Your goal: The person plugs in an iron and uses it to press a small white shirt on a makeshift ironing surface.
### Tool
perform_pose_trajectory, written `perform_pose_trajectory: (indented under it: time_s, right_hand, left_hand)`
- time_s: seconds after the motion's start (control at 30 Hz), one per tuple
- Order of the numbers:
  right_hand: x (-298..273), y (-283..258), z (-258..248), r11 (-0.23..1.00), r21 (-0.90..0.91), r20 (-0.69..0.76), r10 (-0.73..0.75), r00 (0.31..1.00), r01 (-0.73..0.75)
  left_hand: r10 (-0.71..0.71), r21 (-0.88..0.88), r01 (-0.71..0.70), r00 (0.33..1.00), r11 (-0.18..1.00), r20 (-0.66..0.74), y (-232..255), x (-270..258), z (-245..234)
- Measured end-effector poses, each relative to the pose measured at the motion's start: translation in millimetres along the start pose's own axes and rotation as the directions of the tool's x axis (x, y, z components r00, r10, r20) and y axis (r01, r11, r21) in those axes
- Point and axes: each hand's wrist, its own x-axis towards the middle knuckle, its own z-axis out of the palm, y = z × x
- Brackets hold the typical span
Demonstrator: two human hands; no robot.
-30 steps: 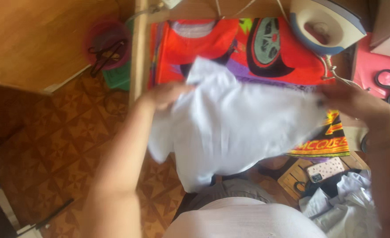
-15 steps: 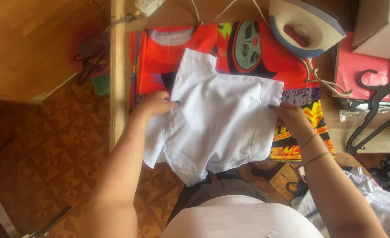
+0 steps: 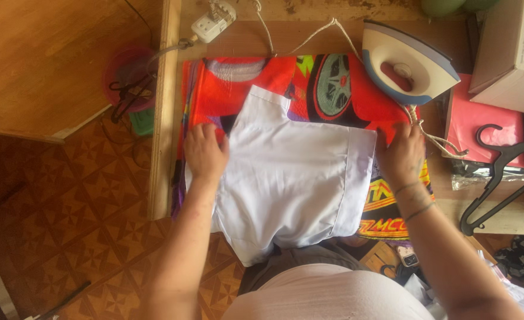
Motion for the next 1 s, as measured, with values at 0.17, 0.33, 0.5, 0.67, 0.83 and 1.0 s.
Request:
perform_pose_trajectory:
  time_s: [0.17, 0.33, 0.5, 0.67, 0.83, 1.0]
  right_hand:
    - [86, 17, 18, 0.943, -0.124, -0.045, -0.315, 0.948, 0.308]
    - [120, 40, 72, 0.919, -0.203, 0.113, -0.320, 0.941, 0.337]
    - [163, 78, 91, 0.931, -0.243, 0.097, -0.257, 0.961, 0.274]
    - [219, 100, 1, 0.990, 0.108, 0.207, -0.107, 0.972, 0.086]
    - [198, 31, -34, 0.905, 0.394, 0.498, -0.064, 0.865, -0.160]
    - [186, -32, -3, 0.904, 0.384, 0.579, -0.075, 0.811, -0.190]
  left_hand:
    - [0.129, -0.320, -0.190, 0.971, 0.928, -0.203, 56, -30, 22]
    - [0.088, -0.402, -0.130, 0.989, 0.907, -0.122, 99, -47, 44]
    - [0.127, -0.310, -0.161, 0.984, 0.937, -0.127, 101, -47, 43]
    - [0.118, -0.335, -0.148, 0.987, 0.931, -0.109, 103, -49, 39]
    - [0.130, -0.337, -0.161, 0.985, 0.928, -0.112, 102, -45, 41]
    - [0.129, -0.343, -0.166, 0.983, 0.925, -0.130, 101, -43, 38]
